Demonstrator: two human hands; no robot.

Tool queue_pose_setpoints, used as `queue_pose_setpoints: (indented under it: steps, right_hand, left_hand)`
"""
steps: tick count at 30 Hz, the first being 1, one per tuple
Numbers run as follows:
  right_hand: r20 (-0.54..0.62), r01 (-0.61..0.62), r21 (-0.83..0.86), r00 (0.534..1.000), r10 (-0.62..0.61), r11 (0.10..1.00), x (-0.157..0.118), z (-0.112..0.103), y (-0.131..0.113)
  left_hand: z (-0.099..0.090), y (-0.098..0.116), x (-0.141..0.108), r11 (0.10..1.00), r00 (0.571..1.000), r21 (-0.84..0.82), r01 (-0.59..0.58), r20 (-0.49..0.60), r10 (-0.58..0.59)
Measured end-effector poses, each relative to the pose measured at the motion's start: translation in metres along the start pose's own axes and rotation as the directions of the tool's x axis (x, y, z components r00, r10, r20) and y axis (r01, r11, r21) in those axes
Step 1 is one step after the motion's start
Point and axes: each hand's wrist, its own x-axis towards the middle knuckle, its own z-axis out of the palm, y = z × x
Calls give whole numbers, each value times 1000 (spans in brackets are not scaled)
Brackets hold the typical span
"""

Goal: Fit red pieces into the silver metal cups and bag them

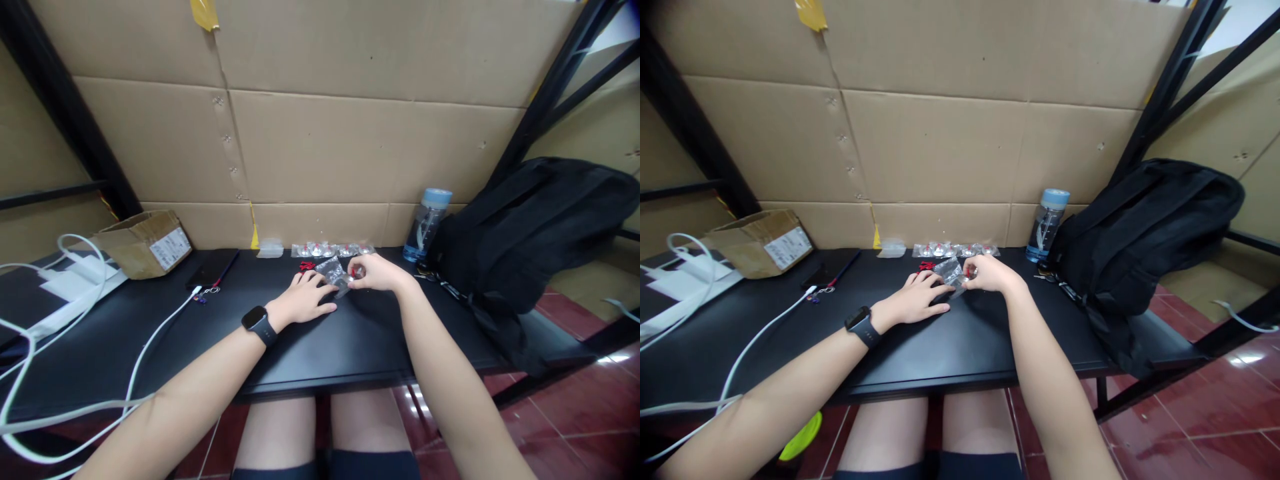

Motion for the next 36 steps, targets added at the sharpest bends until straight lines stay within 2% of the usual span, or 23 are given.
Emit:
queue_pose_setpoints:
  steps: [9, 13, 21, 25, 33, 36]
  right_hand:
    - [100, -107, -56, 989, 112, 993, 8, 14, 8]
    - [52, -90, -67, 994, 93, 994, 12, 20, 9]
    - [-58, -21, 10, 998, 21, 1000, 23, 33, 17]
    - [-120, -6, -52, 993, -1, 999, 28, 38, 17]
    - [-239, -162, -174, 964, 118, 971, 34, 48, 5]
    - [-178, -96, -113, 981, 75, 989, 32, 43, 6]
  left_hand:
    - [6, -4, 2, 1000, 1000, -25, 10, 30, -9]
    - [4, -3, 3, 1000, 998, -23, -2, 58, 3]
    - [5, -5, 4, 997, 987, -49, 64, 151, -56]
    - [6, -5, 5, 995, 978, -57, 86, 196, -74]
    - [2, 0, 5, 997, 993, -70, 15, 120, -6]
    - [-5, 2, 3, 997, 997, -69, -19, 70, 24]
